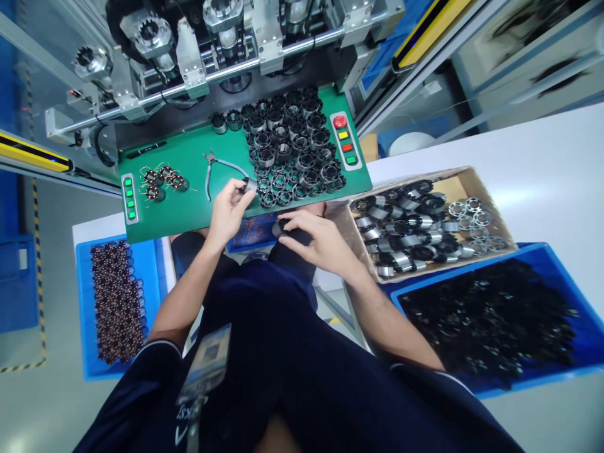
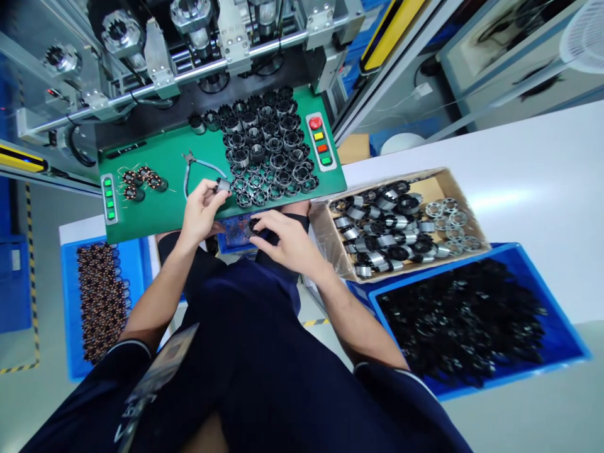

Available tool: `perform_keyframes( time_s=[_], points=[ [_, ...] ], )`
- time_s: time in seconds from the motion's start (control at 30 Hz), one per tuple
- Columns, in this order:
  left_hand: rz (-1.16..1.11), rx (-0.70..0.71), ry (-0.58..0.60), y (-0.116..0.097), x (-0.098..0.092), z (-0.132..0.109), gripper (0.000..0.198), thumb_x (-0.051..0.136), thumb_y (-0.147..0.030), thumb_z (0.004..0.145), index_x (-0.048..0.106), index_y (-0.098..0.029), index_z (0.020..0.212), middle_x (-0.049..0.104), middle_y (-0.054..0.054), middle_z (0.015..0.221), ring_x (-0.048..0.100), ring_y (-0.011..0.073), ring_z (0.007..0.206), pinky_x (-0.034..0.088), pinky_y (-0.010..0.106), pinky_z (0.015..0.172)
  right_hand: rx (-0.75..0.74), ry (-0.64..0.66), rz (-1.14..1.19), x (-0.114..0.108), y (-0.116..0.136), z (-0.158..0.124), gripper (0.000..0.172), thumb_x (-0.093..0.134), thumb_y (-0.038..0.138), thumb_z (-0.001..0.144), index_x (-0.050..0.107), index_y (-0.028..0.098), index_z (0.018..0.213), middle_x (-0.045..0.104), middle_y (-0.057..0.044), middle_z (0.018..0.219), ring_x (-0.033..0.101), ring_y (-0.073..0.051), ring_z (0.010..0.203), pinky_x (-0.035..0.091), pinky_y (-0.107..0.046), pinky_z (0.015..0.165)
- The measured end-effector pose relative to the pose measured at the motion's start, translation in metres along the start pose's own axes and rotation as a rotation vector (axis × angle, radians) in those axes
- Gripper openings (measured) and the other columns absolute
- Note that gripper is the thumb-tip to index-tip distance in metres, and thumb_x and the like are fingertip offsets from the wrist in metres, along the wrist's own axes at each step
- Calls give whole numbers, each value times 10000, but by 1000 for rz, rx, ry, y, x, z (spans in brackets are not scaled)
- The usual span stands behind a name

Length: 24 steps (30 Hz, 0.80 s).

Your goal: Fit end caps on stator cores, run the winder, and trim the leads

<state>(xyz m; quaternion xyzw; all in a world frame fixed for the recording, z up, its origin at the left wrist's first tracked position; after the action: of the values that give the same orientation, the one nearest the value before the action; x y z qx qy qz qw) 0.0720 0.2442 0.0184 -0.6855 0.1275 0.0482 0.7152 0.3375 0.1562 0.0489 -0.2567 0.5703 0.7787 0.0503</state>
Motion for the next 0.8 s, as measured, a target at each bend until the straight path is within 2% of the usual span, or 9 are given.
perform_keyframes(
  time_s=[0.07,0.13,0.2,0.3,0.4,0.57,0.7,0.8],
  points=[
    [-23,-15,9,6,7,-3,507,877,-743,1117,669,-281,1106,771,30,1002,747,206,891,642,330,864,-4,35,13,19,-11,3,174,863,465,1173,773,322,1133,928,-130,1509,923,-384,1344,768,-611,1193],
    [-43,-22,5,9,12,-2,515,878,-744,1121,658,-278,1099,748,25,995,722,201,894,627,321,862,-1,44,13,28,-23,11,192,857,480,1172,769,314,1132,912,-147,1543,908,-387,1381,750,-623,1233],
    [-60,-30,0,9,15,-2,527,880,-753,1120,657,-277,1102,737,22,991,710,201,903,625,318,869,8,46,6,29,-33,19,214,840,507,1180,770,309,1136,904,-160,1542,893,-394,1401,737,-639,1249],
    [-82,-41,0,7,11,-4,561,906,-782,1091,661,-277,1089,731,18,971,718,207,899,640,326,868,22,49,-8,23,-41,27,251,816,545,1190,771,307,1124,908,-168,1487,889,-405,1358,752,-636,1182],
    [-96,-59,-11,7,0,-12,527,939,-750,1087,691,-287,1115,733,13,947,765,224,898,672,343,844,32,65,-17,16,-38,28,242,821,532,1185,771,307,1114,912,-167,1458,891,-408,1322,759,-630,1141],
    [-112,-108,-63,13,-25,-39,523,971,-752,1072,712,-301,1135,770,26,954,834,244,915,689,333,737,-7,166,16,23,-18,25,181,844,480,1176,767,322,1131,925,-141,1506,907,-388,1381,737,-643,1243],
    [-153,-121,-106,17,-42,-61,626,984,-833,1021,689,-290,1120,822,41,1061,885,249,994,764,367,842,-30,230,37,44,-13,29,199,847,495,1162,769,317,1117,826,-150,1766,851,-407,1581,709,-668,1323],
    [-186,-114,-148,18,-55,-75,659,1006,-841,989,671,-284,1097,811,36,1086,896,237,994,788,389,911,8,186,15,51,-16,34,194,806,485,1186,737,312,1134,788,-207,1807,811,-440,1643,683,-732,1346]
  ],
)
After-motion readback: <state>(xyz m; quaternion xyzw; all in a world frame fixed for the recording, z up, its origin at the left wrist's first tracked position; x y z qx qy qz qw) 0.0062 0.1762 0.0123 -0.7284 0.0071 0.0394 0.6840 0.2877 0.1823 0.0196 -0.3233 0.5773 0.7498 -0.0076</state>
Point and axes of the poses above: each hand's wrist, its own z-axis towards the middle knuckle, its own x-axis out of the palm, y = z × x, the point moved 4 cm from there along z, towards the middle knuckle
